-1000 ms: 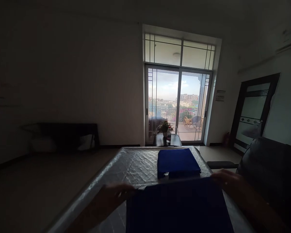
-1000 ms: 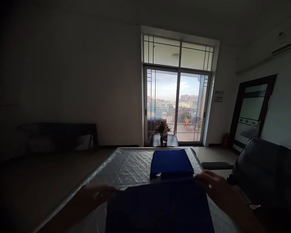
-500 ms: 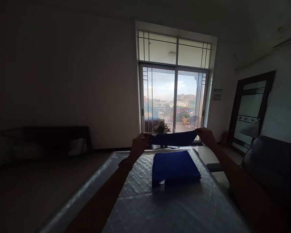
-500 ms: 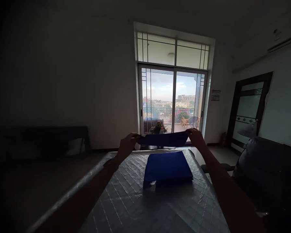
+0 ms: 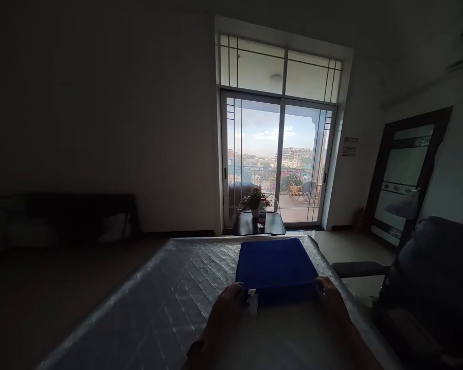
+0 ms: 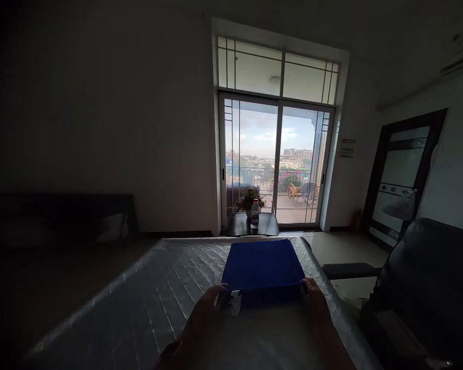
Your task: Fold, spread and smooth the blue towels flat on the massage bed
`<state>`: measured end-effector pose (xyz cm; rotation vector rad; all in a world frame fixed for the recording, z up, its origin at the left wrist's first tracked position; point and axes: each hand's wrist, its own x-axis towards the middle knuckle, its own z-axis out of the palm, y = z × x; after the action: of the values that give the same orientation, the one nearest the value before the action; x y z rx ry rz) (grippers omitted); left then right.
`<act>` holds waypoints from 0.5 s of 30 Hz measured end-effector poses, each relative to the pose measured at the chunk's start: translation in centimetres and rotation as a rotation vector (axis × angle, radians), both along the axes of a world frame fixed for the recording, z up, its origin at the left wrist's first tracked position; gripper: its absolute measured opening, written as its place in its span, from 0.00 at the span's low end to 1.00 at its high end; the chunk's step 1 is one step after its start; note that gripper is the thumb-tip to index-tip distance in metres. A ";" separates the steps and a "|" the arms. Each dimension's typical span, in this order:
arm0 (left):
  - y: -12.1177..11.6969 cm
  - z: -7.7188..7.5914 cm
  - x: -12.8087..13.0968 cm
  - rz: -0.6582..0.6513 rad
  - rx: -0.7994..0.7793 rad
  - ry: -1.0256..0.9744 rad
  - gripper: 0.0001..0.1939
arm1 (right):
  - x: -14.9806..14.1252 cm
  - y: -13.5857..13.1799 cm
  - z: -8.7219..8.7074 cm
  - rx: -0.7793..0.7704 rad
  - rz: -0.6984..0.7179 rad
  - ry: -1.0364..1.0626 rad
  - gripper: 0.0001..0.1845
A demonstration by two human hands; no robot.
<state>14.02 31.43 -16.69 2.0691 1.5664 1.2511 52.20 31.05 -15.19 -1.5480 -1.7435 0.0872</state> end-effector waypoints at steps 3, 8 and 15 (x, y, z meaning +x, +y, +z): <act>0.7 -0.4 -0.7 -0.022 0.117 0.103 0.13 | 0.6 0.2 -1.4 0.019 0.000 0.014 0.19; 1.3 -1.1 -1.0 -0.062 0.267 0.225 0.12 | 0.8 0.3 -1.9 -0.015 -0.025 -0.039 0.18; 1.0 -2.4 -0.5 -0.010 0.120 0.170 0.15 | 0.1 0.3 -1.9 0.059 -0.097 -0.225 0.17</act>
<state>13.56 32.45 -19.06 2.3103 1.5837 1.2216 52.33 31.31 -17.04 -1.6475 -1.8214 -0.1918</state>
